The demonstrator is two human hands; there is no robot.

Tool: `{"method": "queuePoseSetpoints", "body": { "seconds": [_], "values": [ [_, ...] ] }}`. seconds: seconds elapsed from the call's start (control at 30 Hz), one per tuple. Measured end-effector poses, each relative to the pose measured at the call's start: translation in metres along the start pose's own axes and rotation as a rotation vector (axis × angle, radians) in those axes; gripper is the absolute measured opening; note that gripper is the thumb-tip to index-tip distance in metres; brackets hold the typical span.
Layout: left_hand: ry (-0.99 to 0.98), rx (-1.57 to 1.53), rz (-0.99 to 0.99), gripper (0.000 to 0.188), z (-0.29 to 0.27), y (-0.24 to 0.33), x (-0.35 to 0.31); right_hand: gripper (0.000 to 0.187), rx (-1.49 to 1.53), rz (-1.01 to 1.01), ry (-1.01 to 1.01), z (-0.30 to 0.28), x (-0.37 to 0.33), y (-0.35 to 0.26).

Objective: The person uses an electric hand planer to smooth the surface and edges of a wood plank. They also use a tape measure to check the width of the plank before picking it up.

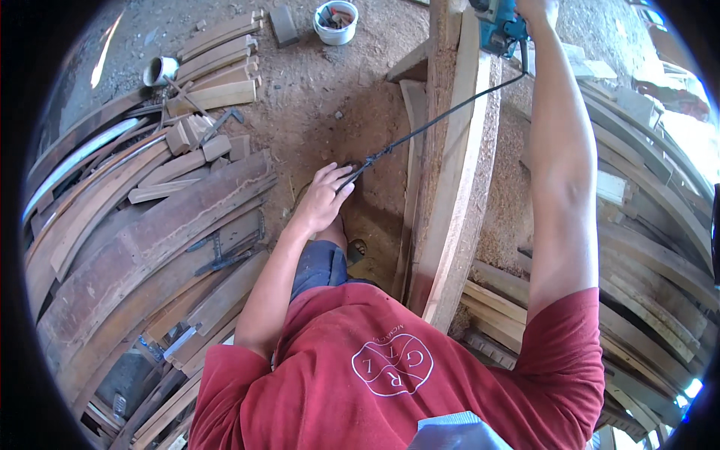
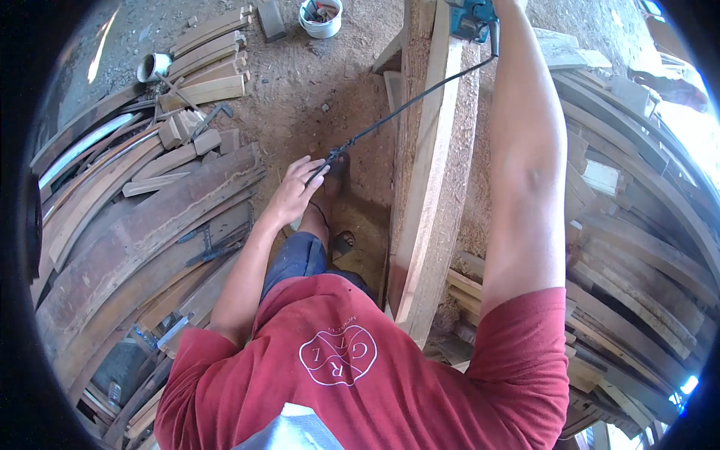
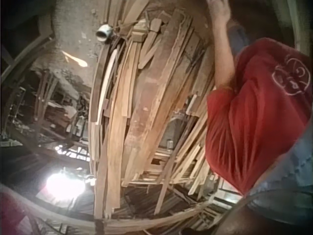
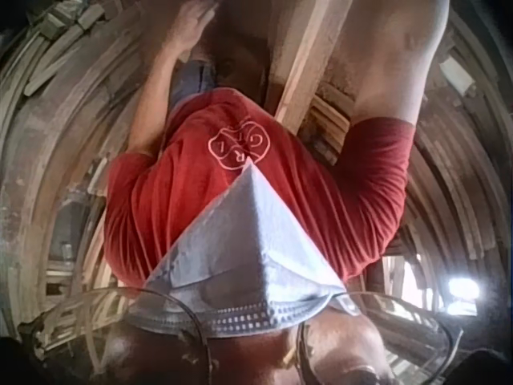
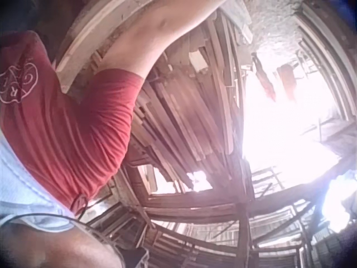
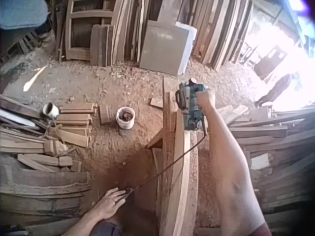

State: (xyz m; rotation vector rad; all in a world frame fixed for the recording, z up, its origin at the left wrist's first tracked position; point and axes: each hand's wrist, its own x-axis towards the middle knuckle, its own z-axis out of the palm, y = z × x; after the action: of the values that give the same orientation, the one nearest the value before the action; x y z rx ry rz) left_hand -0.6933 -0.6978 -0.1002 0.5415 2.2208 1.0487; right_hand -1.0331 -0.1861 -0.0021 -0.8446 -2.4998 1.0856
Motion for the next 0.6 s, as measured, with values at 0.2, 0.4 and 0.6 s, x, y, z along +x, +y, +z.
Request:
{"method": "queuePoseSetpoints", "body": {
  "seconds": [0.2, 0.4, 0.6],
  "values": [
    [0.049, 0.129, -0.048, 0.038, 0.005, -0.030, -0.063, 0.039, -0.302, -0.001, -0.076, -0.058, -0.189, 0.007],
    [0.060, 0.160, 0.059, 0.035, 0.032, -0.050, -0.134, 0.028, -0.117, 0.020, -0.062, -0.155, -0.516, 0.023],
    [-0.227, 0.335, 0.313, 0.035, 0.089, -0.020, -0.185, 0.038, -0.115, 0.244, -0.053, -0.257, -0.834, 0.078]
  ]
}}
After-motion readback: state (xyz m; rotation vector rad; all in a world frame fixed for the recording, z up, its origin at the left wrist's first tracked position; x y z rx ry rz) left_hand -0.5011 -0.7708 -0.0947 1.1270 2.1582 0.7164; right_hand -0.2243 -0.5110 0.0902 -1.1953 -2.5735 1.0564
